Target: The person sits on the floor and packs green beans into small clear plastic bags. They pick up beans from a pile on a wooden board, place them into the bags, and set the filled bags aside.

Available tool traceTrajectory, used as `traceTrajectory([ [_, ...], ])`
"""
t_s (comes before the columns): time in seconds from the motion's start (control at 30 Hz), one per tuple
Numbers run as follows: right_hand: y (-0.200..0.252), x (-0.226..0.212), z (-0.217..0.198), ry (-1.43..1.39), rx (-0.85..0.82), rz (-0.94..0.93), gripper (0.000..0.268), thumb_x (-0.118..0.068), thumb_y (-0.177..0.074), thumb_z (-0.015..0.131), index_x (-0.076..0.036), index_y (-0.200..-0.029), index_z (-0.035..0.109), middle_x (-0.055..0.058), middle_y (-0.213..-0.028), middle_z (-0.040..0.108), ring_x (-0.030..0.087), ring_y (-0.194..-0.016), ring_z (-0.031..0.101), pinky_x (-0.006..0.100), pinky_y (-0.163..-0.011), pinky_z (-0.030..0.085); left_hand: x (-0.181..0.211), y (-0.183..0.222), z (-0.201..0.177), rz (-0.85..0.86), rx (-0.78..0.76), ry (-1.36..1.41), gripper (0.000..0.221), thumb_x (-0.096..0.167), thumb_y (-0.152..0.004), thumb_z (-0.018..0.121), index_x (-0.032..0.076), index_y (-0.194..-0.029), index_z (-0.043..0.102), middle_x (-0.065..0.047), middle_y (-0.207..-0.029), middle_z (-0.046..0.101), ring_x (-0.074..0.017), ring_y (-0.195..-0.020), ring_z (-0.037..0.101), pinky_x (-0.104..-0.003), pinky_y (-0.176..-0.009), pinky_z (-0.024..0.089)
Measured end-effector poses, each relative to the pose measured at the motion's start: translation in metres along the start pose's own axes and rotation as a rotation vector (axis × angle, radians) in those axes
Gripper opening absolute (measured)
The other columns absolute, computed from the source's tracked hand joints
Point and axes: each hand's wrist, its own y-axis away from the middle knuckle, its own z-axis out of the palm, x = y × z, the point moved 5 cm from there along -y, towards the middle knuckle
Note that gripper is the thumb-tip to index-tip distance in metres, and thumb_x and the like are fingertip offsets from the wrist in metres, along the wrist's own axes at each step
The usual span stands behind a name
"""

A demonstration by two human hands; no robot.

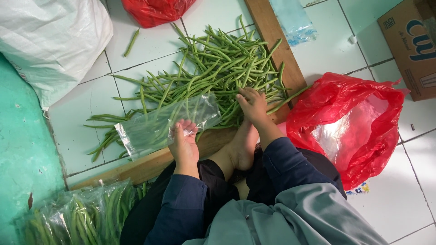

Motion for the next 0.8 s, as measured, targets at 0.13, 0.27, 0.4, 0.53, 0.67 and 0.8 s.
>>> traceTrajectory([
  [0.13, 0.012, -0.035, -0.042, -0.633, 0.174, -0.089, 0.032, -0.024, -0.101, 0.072, -0.013, -0.131, 0.072, 0.012, -0.133, 0.062, 0.034, -0.134, 0.049, 0.053, -0.113, 0.036, 0.006, 0.008, 0.006, 0.004, -0.011, 0.055, 0.027, 0.036, -0.102, 0.065, 0.011, -0.11, 0.069, -0.013, -0.104, 0.077, -0.0237, -0.09, 0.076, -0.034, -0.08, 0.062],
  [0.27, 0.026, -0.056, -0.09, -0.959, 0.403, -0.283, 0.022, 0.02, -0.086, 0.072, 0.004, -0.1, 0.07, 0.013, -0.102, 0.059, 0.021, -0.102, 0.061, 0.032, -0.093, 0.052, 0.014, 0.005, 0.006, 0.015, -0.021, 0.105, 0.028, 0.04, -0.102, 0.064, 0.014, -0.109, 0.069, -0.011, -0.106, 0.077, -0.0233, -0.091, 0.076, -0.033, -0.078, 0.061],
  [0.4, 0.067, -0.084, -0.119, -1.002, 0.189, -0.256, 0.02, 0.019, -0.09, 0.071, 0.003, -0.098, 0.063, 0.013, -0.1, 0.058, 0.019, -0.091, 0.062, 0.032, -0.086, 0.057, 0.027, -0.008, -0.009, 0.052, -0.002, 0.143, 0.027, 0.044, -0.102, 0.062, 0.018, -0.107, 0.068, -0.008, -0.106, 0.077, -0.0205, -0.091, 0.076, -0.029, -0.076, 0.061],
  [0.53, 0.089, -0.105, -0.126, -0.51, 0.032, -0.405, 0.025, 0.01, -0.085, 0.076, -0.008, -0.101, 0.075, 0.007, -0.097, 0.073, 0.023, -0.087, 0.072, 0.03, -0.073, 0.061, 0.051, -0.012, -0.014, 0.108, 0.071, 0.183, 0.025, 0.044, -0.103, 0.061, 0.02, -0.105, 0.066, -0.007, -0.107, 0.077, -0.0184, -0.089, 0.075, -0.025, -0.073, 0.059],
  [0.67, 0.089, -0.115, -0.119, -0.396, -0.076, -0.545, 0.021, 0.005, -0.083, 0.074, -0.014, -0.091, 0.078, 0.005, -0.087, 0.077, 0.028, -0.082, 0.073, 0.037, -0.068, 0.06, 0.051, -0.011, -0.012, 0.105, 0.07, 0.189, 0.025, 0.046, -0.102, 0.062, 0.021, -0.105, 0.067, -0.007, -0.106, 0.078, -0.0165, -0.088, 0.076, -0.023, -0.07, 0.058],
  [0.8, 0.085, -0.119, -0.113, -0.416, -0.111, -0.555, 0.016, 0.004, -0.084, 0.076, -0.011, -0.089, 0.078, 0.007, -0.084, 0.076, 0.029, -0.083, 0.074, 0.036, -0.072, 0.06, 0.043, -0.011, -0.009, 0.086, 0.069, 0.177, 0.025, 0.044, -0.101, 0.064, 0.02, -0.104, 0.068, -0.01, -0.106, 0.078, -0.0189, -0.088, 0.076, -0.024, -0.07, 0.059],
])
